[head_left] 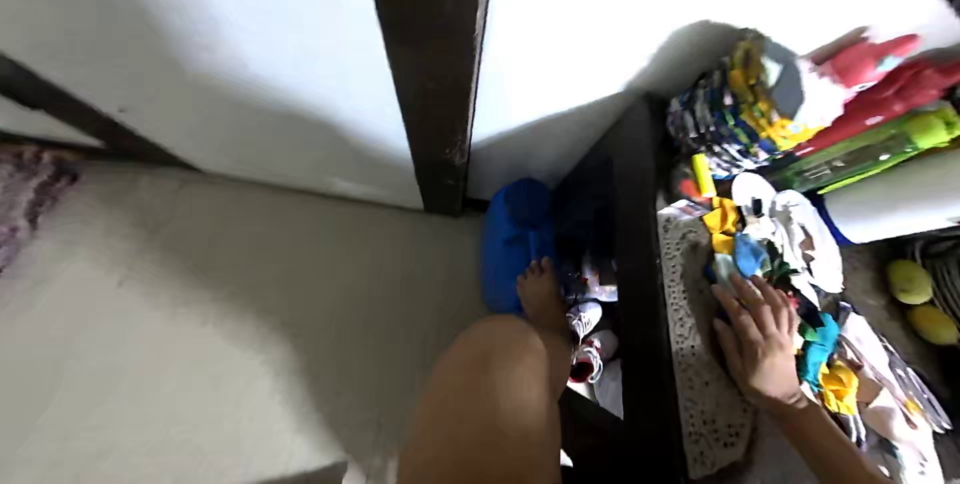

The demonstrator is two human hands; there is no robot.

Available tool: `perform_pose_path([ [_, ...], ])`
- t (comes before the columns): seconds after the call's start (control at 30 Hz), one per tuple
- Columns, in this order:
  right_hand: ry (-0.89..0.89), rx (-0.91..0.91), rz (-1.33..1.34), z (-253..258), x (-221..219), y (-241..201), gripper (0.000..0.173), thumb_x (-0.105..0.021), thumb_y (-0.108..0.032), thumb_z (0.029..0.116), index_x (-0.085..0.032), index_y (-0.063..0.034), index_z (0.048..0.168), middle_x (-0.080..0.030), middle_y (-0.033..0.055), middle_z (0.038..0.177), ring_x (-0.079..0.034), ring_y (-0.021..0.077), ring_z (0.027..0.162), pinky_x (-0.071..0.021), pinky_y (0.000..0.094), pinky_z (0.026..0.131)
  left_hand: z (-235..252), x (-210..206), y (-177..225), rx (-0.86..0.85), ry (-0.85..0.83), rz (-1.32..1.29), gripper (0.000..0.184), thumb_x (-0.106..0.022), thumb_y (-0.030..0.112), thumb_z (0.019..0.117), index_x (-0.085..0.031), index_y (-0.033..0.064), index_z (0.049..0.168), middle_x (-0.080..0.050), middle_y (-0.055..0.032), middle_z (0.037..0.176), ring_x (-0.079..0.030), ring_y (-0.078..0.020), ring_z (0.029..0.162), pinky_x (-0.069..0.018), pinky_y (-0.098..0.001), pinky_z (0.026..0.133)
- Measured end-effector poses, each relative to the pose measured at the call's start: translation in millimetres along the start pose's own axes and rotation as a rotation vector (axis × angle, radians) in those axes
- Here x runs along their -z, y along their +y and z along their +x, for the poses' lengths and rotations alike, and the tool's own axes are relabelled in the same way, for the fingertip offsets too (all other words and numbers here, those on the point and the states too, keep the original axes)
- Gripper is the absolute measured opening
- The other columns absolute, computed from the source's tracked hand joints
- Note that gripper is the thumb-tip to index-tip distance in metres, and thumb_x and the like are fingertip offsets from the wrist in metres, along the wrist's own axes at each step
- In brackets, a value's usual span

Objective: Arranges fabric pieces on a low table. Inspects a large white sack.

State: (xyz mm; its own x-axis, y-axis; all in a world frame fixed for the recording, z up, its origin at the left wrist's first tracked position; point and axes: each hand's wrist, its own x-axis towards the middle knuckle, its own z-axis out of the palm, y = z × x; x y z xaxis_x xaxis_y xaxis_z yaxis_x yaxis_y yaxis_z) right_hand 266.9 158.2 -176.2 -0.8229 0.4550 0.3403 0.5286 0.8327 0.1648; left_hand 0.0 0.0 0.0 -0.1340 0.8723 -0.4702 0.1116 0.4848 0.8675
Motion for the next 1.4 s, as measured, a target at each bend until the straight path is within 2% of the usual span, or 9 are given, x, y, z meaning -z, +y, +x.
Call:
perform_pose_path([
  [0.03,0.013,0.014,-0.005,2,0,3,0.047,-0.035,-0.041,0.1078,-0.068,-0.0143,0.128,-0.064,0.0216,0.133,-0.056,0.0474,0.128,-0.0380,0.0640,0.106,8,-40,-36,-0.139,0.314,-0.095,0.031,-0.054,0.002,0.0953,-0.058,-0.0203,0.117,-0.063,-0.0339,0.119,-0.064,-0.0370,0.111,-0.0489,-0.0369,0.096],
  [0.1,0.050,0.037,-0.016,18,3,13,0.050,-0.031,-0.046,0.1083,-0.067,-0.0171,0.128,-0.065,0.0192,0.133,-0.057,0.0451,0.127,-0.0382,0.0622,0.107,23,-65,-57,-0.264,0.467,-0.084,0.028,-0.057,0.000,0.0927,-0.057,-0.0222,0.110,-0.064,-0.0344,0.112,-0.066,-0.0380,0.105,-0.0508,-0.0405,0.092],
  [0.2,0.110,0.021,0.015,71,24,41,0.046,-0.037,-0.035,0.1073,-0.071,-0.0107,0.125,-0.065,0.0225,0.132,-0.057,0.0487,0.126,-0.0384,0.0677,0.104,49,-66,-53,-0.447,0.108,0.383,0.018,-0.066,0.001,0.0884,-0.070,-0.0129,0.100,-0.070,-0.0261,0.104,-0.069,-0.0375,0.101,-0.0519,-0.0451,0.091],
  [0.3,0.040,-0.104,0.062,144,49,76,0.034,-0.049,-0.015,0.1018,-0.070,-0.0046,0.127,-0.062,0.0226,0.136,-0.053,0.0472,0.131,-0.0392,0.0670,0.105,108,-53,-14,-0.559,-0.277,0.807,0.030,-0.063,0.022,0.0990,-0.069,0.0021,0.120,-0.065,-0.0185,0.125,-0.063,-0.0378,0.116,-0.0503,-0.0548,0.097],
  [0.43,-0.137,-0.358,0.201,235,64,108,0.039,-0.053,-0.009,0.1018,-0.062,-0.0084,0.140,-0.057,0.0237,0.141,-0.050,0.0457,0.134,-0.0416,0.0653,0.105,192,-23,21,-0.334,-0.047,0.884,0.047,-0.060,0.023,0.1005,-0.055,-0.0004,0.141,-0.048,-0.0246,0.148,-0.047,-0.0438,0.135,-0.0422,-0.0612,0.106],
  [0.6,-0.162,-0.431,0.269,304,46,132,0.039,-0.053,-0.025,0.1048,-0.063,-0.0107,0.140,-0.056,0.0252,0.142,-0.048,0.0475,0.135,-0.0375,0.0681,0.107,260,-32,1,-0.537,0.054,0.864,0.068,-0.060,0.046,0.0996,-0.042,0.0120,0.156,-0.027,-0.0251,0.163,-0.027,-0.0449,0.150,-0.0268,-0.0614,0.117],
  [0.73,-0.239,-0.430,0.243,328,26,138,0.045,-0.041,-0.039,0.1090,-0.061,-0.0199,0.144,-0.056,0.0160,0.147,-0.044,0.0407,0.141,-0.0297,0.0685,0.109,273,-46,-19,-0.496,0.011,0.900,0.077,-0.052,0.058,0.0997,-0.029,0.0201,0.162,-0.008,-0.0205,0.170,-0.007,-0.0422,0.156,-0.0146,-0.0625,0.121],
  [1.13,-0.271,-0.415,0.292,311,-16,149,0.049,-0.029,-0.045,0.1099,-0.060,-0.0261,0.144,-0.053,0.0102,0.151,-0.041,0.0378,0.144,-0.0300,0.0677,0.107,250,-81,-66,-0.779,0.174,0.756,0.060,-0.063,0.041,0.0958,-0.055,0.0097,0.147,-0.035,-0.0267,0.159,-0.031,-0.0508,0.146,-0.0370,-0.0583,0.113],
  [1.4,-0.252,-0.421,0.296,309,-7,147,0.048,-0.031,-0.044,0.1104,-0.058,-0.0269,0.146,-0.054,0.0088,0.150,-0.043,0.0367,0.142,-0.0303,0.0659,0.108,254,-88,-74,-0.846,0.277,0.672,0.064,-0.068,0.039,0.0915,-0.054,0.0132,0.149,-0.034,-0.0282,0.159,-0.033,-0.0515,0.145,-0.0384,-0.0571,0.113],
])
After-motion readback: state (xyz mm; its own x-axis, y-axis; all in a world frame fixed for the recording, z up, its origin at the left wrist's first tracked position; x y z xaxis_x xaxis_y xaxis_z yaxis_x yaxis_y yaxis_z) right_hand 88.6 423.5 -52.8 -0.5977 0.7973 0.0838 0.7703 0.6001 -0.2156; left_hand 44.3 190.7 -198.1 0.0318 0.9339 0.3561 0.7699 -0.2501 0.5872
